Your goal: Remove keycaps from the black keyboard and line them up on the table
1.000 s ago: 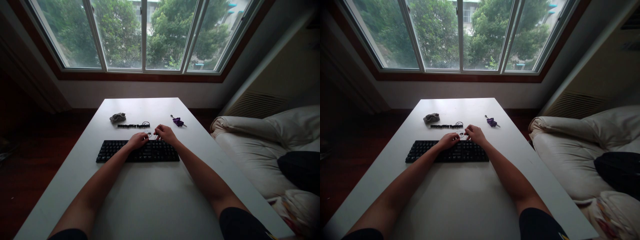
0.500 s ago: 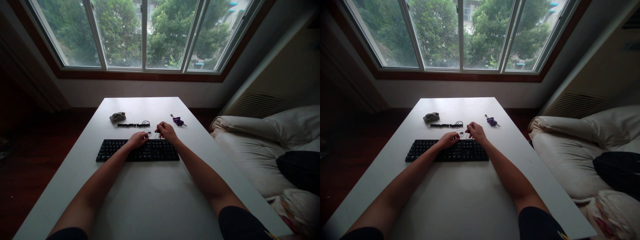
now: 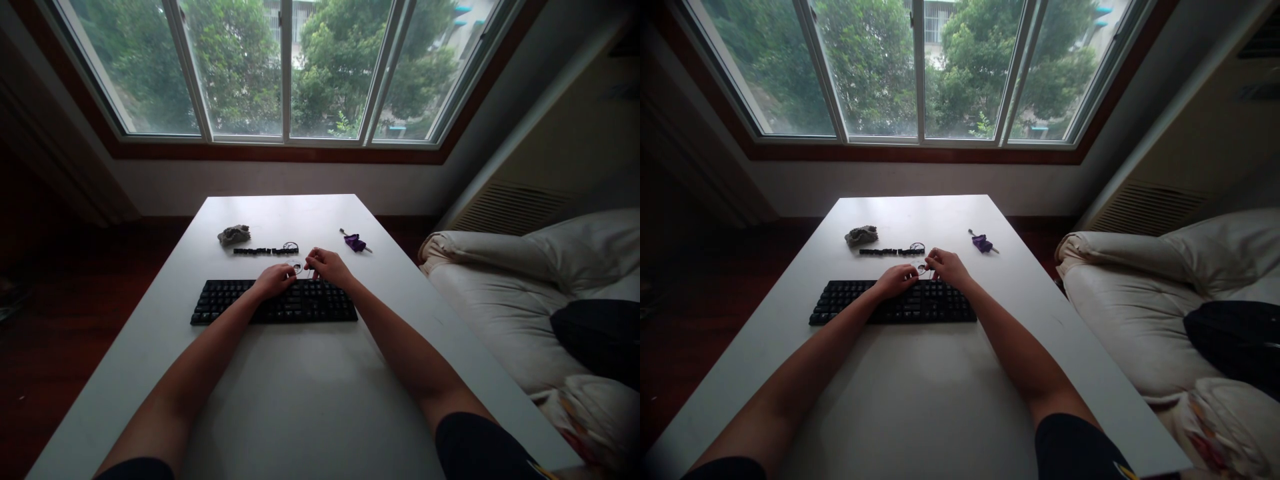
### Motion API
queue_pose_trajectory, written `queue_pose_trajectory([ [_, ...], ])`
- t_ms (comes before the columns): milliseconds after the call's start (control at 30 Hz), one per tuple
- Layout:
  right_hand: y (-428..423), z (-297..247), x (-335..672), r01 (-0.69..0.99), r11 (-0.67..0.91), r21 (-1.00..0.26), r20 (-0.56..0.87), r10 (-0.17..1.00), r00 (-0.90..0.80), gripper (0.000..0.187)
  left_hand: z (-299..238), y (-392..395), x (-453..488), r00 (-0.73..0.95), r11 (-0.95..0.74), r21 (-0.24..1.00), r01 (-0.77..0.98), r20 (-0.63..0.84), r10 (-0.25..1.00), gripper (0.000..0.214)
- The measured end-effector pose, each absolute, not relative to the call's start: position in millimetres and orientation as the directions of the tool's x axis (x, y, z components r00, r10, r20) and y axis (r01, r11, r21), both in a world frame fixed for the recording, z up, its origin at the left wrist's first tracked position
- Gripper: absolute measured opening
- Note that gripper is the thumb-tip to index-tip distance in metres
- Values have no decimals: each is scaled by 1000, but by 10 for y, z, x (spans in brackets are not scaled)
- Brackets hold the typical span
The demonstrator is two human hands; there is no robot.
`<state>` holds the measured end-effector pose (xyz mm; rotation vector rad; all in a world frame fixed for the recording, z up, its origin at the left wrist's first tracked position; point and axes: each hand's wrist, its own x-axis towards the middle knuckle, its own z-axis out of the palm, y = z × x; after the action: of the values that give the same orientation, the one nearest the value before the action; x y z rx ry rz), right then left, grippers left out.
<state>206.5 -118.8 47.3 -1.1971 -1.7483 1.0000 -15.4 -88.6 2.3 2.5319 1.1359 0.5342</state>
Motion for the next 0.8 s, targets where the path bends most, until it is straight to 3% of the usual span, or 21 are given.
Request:
queue_pose_trajectory([
  [233,-1114,419,2098,290,167,-942,98,966,-240,23,44,-901,-151,612,-624,437,648,189,768,19],
  [500,-1135,427,2079,353,140,-925,41,961,-274,20,19,-894,-165,606,-624,427,655,197,771,17],
  [700,-1280,547,2074,486,317,-815,78,890,-450,20,14,-886,-168,618,-641,425,639,213,757,19],
  [800,-1323,615,2088,564,387,-730,124,886,-447,19,20,-889,-161,612,-636,426,644,211,762,19],
])
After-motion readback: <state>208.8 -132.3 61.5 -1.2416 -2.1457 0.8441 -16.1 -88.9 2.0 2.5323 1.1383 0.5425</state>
